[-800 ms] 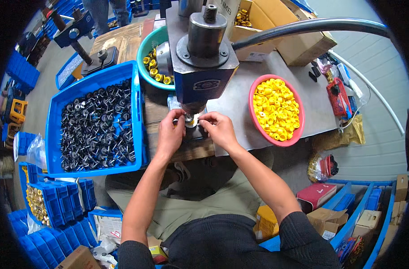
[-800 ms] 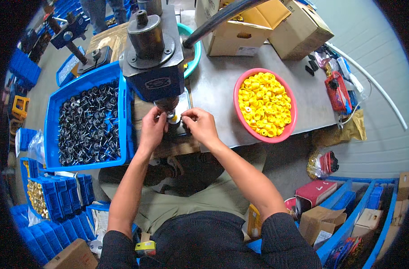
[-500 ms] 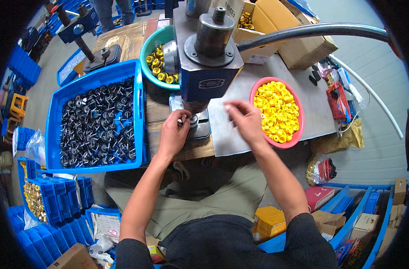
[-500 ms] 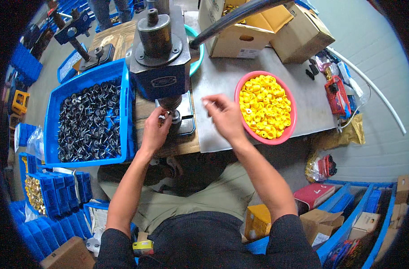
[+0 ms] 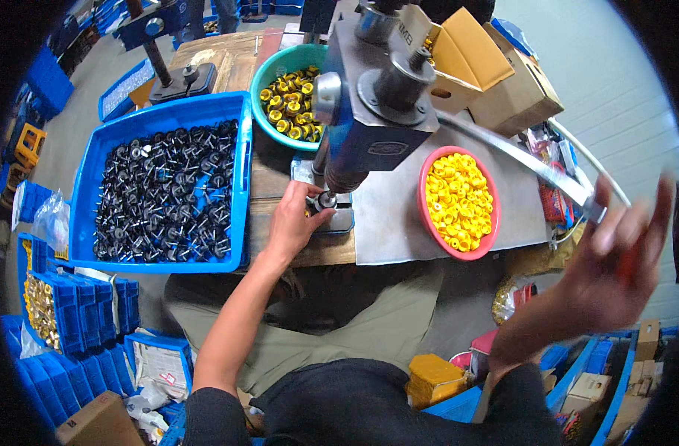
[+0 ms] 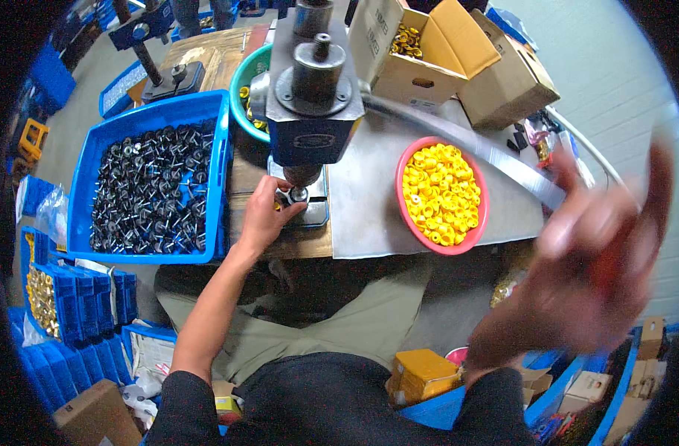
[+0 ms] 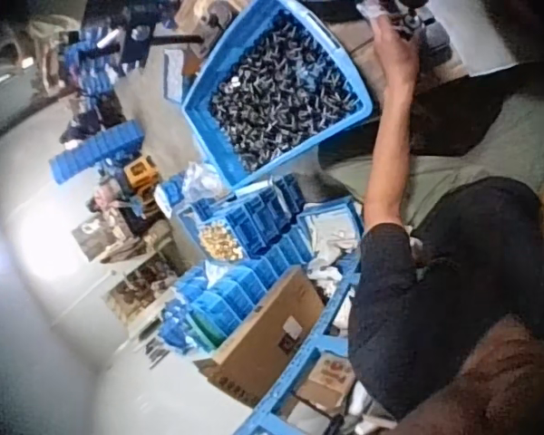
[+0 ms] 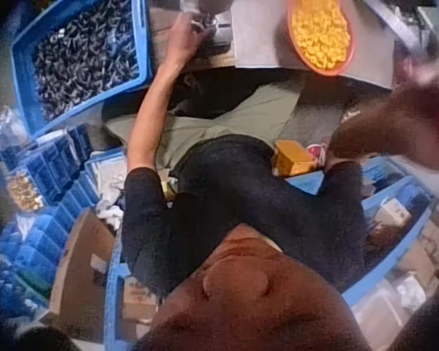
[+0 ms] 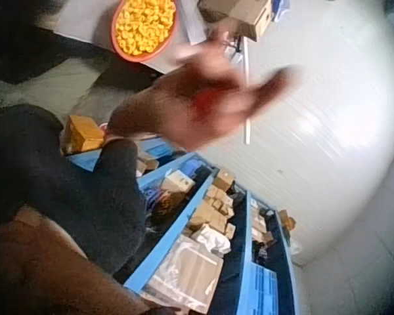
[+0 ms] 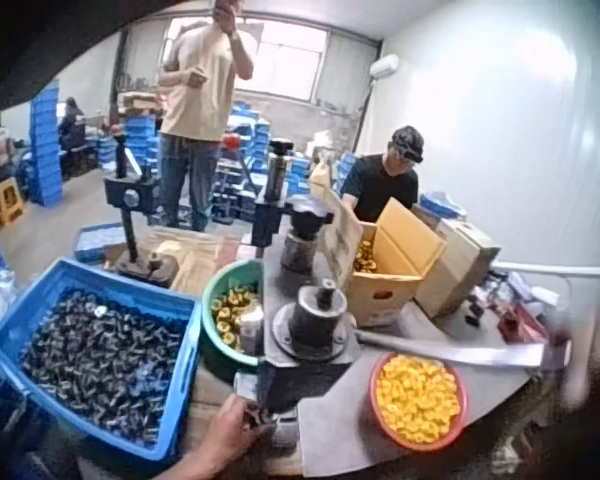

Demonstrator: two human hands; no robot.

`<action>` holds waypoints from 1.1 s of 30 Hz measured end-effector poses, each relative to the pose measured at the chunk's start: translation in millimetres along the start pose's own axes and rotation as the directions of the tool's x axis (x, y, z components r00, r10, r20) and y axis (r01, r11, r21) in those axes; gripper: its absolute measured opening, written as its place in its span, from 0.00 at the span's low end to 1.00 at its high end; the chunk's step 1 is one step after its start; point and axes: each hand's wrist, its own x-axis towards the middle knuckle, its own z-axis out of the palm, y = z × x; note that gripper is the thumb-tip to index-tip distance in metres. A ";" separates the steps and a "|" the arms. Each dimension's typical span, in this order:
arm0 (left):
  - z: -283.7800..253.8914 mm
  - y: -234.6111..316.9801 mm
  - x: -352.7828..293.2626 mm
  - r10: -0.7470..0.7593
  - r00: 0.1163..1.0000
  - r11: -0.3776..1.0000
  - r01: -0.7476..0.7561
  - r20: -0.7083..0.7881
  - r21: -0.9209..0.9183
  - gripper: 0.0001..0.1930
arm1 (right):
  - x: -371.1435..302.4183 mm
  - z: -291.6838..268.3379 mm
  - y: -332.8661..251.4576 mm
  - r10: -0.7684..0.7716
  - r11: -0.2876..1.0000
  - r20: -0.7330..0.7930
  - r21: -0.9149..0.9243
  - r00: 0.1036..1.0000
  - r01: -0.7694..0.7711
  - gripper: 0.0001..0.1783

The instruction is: The person assembles small metal pins and yellow plastic caps by hand, pressing them together using a manual press machine.

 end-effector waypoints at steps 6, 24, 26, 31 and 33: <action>0.6 -2.1 2.6 0.078 0.997 0.997 -0.078 -0.021 0.017 0.22 | -165.0 24.6 50.4 0.094 0.927 -0.213 -0.337 0.972 -0.163 0.32; 4.1 -0.7 -2.7 0.118 0.993 0.993 -0.117 -0.027 0.031 0.20 | 73.6 38.0 31.5 0.153 0.969 -0.526 0.244 0.836 -0.024 0.36; -1.4 -6.5 -5.0 0.127 0.991 0.990 -0.125 -0.040 0.058 0.20 | 96.9 -13.9 103.5 -0.108 0.898 0.291 0.439 0.950 -0.032 0.52; 5.1 1.2 2.0 0.081 0.995 0.995 -0.085 -0.066 -0.047 0.19 | 8.2 -72.0 237.3 0.244 0.445 0.131 -0.896 0.961 0.010 0.13; 3.2 0.7 1.5 0.027 0.997 0.998 -0.031 -0.067 -0.058 0.18 | -45.5 -104.2 284.5 0.516 0.085 0.029 -0.996 0.856 -0.017 0.10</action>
